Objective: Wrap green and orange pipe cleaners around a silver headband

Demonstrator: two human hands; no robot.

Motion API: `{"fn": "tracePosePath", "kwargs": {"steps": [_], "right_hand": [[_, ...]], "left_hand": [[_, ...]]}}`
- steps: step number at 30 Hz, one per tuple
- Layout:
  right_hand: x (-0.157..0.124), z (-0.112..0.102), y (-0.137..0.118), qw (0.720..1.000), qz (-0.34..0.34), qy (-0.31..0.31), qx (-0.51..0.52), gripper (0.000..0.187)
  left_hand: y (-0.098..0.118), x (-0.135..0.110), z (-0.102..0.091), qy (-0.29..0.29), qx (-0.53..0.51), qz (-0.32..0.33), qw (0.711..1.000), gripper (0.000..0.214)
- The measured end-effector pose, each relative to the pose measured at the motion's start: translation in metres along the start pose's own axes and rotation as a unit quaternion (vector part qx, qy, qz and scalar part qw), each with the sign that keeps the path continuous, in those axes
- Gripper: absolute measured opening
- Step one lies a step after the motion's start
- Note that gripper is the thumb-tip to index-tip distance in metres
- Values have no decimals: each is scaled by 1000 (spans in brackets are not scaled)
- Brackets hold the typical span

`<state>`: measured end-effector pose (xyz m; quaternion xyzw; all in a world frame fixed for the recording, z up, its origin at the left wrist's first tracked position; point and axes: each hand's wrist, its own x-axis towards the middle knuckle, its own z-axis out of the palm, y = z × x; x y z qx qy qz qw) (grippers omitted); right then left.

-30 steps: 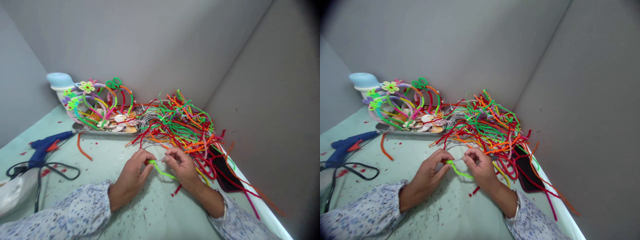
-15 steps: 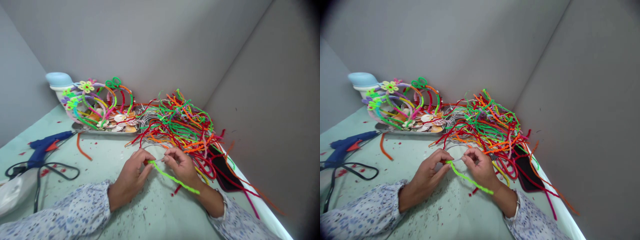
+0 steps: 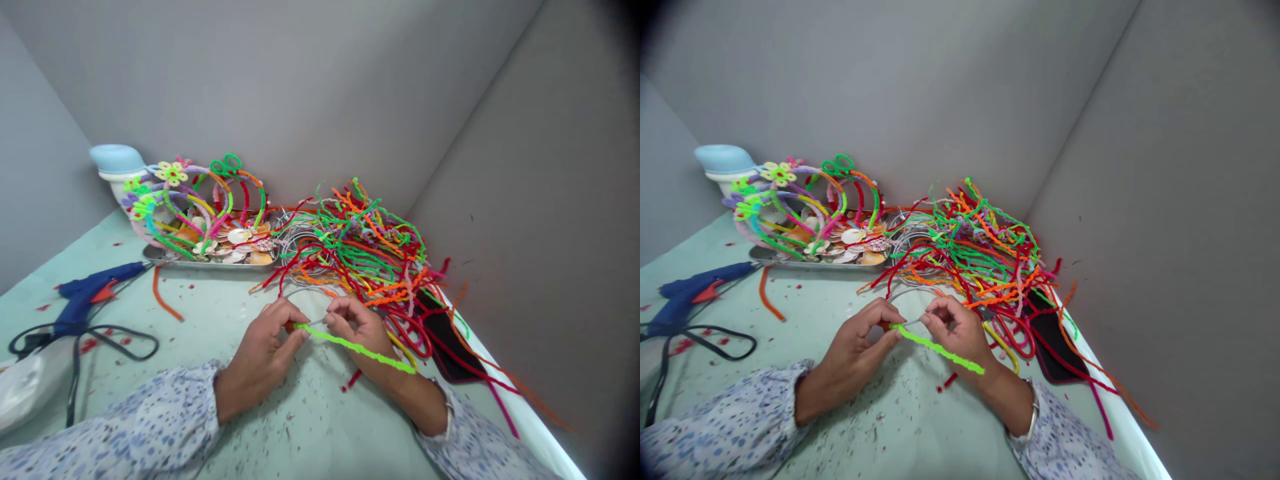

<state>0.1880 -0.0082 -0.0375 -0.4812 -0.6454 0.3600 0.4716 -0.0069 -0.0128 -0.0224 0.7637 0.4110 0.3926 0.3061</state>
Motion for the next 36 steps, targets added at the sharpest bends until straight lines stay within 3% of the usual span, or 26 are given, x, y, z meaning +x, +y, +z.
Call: {"fn": "tracePosePath", "kwargs": {"steps": [12,18,29,36], "right_hand": [[0,-1,-7,1000,18,-6,-12,9],[0,1,-2,1000,28,12,-2,13],[-1,-1,-3,999,-9,2,-35,11],[-2,-1,-3,998,-27,-4,-60,11]], "left_hand": [[5,3,1,-5,-32,-49,998,8],[5,5,2,-7,10,-22,1000,5],[4,3,0,-16,-17,-30,999,9],[5,5,1,-23,-59,-67,996,11]]}}
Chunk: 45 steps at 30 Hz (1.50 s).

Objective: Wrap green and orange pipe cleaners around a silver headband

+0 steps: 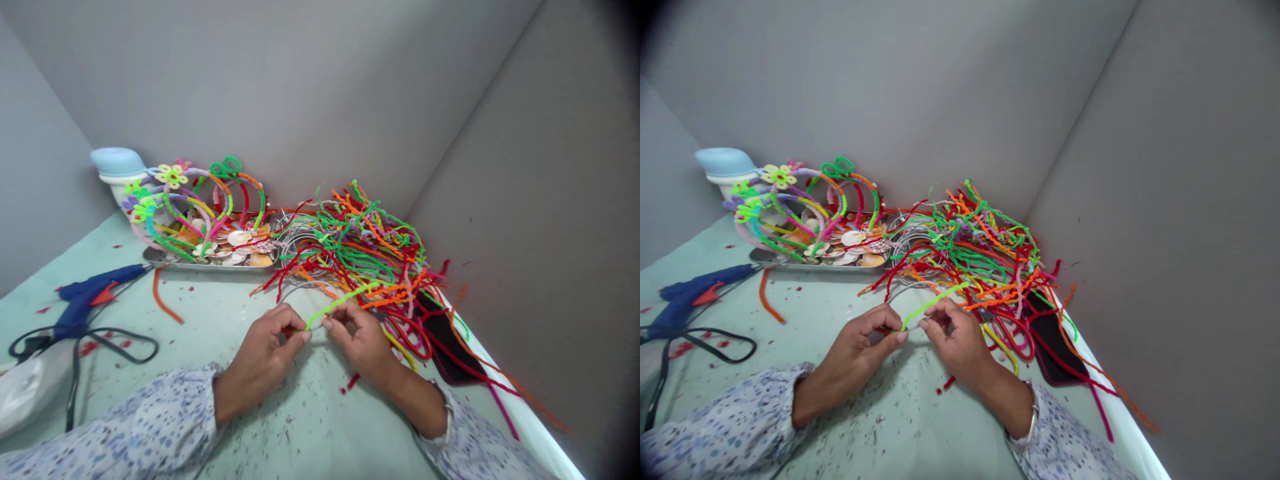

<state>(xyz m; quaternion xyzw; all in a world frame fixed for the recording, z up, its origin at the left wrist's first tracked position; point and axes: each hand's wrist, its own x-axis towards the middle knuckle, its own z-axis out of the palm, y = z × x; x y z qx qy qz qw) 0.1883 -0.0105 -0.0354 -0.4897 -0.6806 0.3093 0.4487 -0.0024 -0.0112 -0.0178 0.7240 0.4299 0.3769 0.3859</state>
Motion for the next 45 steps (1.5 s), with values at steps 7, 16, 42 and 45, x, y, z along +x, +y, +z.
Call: {"fn": "tracePosePath", "kwargs": {"steps": [7,16,42,45], "right_hand": [[1,0,-1,1000,-16,4,8,10],[2,-1,-1,999,32,10,14,12],[2,0,2,994,43,-12,97,16],[1,1,1,997,33,-18,72,16]], "left_hand": [[0,1,0,-2,-20,-26,999,12],[1,3,-1,18,61,12,998,8],[-1,9,-4,8,33,35,999,12],[-1,8,-3,1,32,42,999,13]]}}
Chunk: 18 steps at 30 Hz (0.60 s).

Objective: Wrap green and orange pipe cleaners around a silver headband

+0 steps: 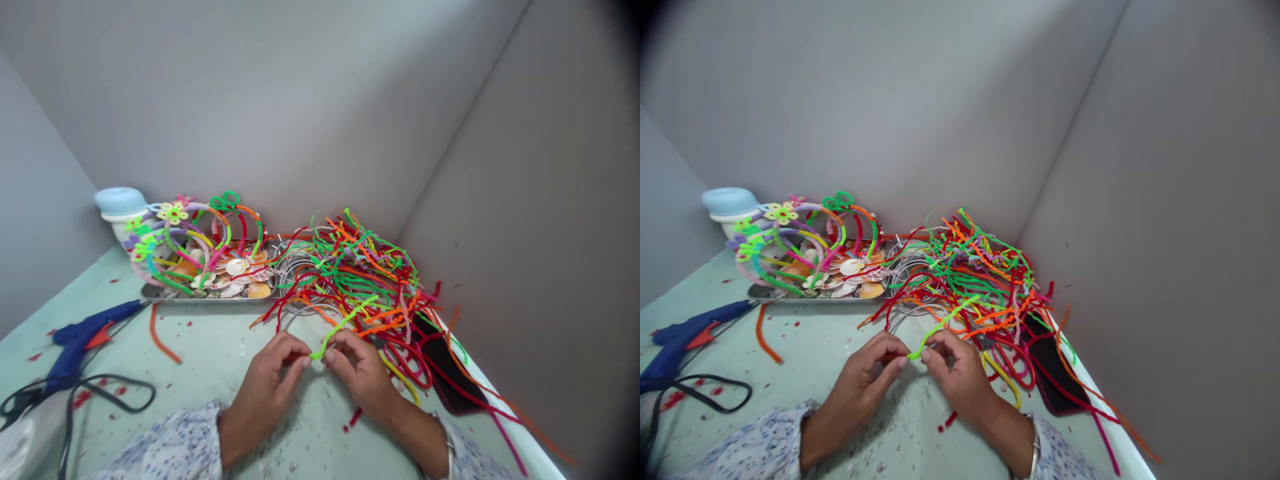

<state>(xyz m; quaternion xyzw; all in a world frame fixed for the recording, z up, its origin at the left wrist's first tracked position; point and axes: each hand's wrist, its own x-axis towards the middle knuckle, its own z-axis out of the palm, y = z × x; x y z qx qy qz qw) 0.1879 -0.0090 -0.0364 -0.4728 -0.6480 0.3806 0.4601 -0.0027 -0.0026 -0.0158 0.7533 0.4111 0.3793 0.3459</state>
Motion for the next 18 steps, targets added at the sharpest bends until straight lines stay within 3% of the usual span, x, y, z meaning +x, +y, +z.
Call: {"fn": "tracePosePath", "kwargs": {"steps": [7,18], "right_hand": [[-2,2,-4,999,21,-36,13,25],[0,1,1,989,76,0,125,25]], "left_hand": [[-9,-3,6,-3,-28,-28,999,11],[-4,-6,4,12,6,-55,998,18]]}}
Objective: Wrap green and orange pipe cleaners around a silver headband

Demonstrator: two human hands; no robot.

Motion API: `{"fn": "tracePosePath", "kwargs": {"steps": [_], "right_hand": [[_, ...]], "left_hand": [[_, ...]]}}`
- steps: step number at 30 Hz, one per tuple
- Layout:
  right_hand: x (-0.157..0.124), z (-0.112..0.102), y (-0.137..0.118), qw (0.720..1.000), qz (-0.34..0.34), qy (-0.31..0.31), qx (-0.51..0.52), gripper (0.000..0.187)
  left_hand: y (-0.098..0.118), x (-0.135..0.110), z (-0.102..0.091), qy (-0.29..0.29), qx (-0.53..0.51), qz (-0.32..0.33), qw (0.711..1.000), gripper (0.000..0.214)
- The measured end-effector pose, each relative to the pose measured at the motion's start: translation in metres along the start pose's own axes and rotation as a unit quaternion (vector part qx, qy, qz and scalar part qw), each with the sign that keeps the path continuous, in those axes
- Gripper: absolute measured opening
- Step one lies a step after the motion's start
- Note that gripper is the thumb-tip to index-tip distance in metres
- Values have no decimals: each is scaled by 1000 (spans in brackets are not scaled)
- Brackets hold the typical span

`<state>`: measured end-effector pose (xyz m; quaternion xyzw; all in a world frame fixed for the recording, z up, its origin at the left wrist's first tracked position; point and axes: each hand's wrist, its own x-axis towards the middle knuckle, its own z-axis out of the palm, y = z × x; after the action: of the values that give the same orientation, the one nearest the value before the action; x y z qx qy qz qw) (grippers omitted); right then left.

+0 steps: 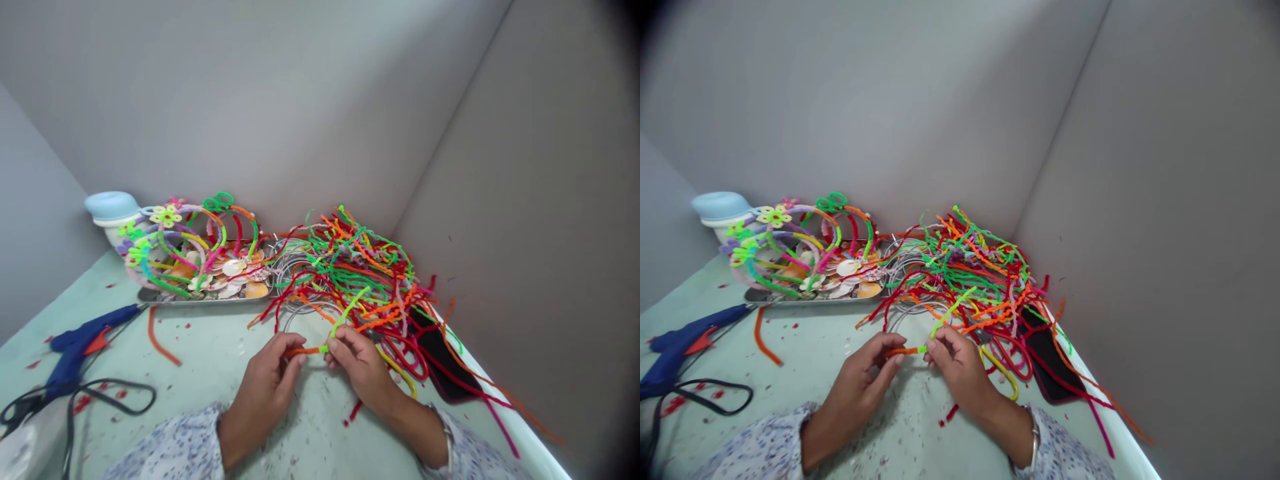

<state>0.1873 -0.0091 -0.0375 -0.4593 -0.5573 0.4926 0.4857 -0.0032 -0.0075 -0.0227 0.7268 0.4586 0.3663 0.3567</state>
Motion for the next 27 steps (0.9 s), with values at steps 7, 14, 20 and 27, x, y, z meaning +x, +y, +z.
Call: {"fn": "tracePosePath", "kwargs": {"steps": [7,14,20,27], "right_hand": [[1,0,-1,999,18,-3,48,27],[2,-2,-5,997,31,-1,67,31],[3,-2,-9,998,34,0,61,34],[2,-1,-4,999,30,-8,41,32]], "left_hand": [[0,-1,0,2,-2,-22,1000,20],[0,0,2,1,-29,-30,999,22],[-4,0,4,1,-77,-66,995,23],[3,-1,1,-22,-54,-21,998,22]]}}
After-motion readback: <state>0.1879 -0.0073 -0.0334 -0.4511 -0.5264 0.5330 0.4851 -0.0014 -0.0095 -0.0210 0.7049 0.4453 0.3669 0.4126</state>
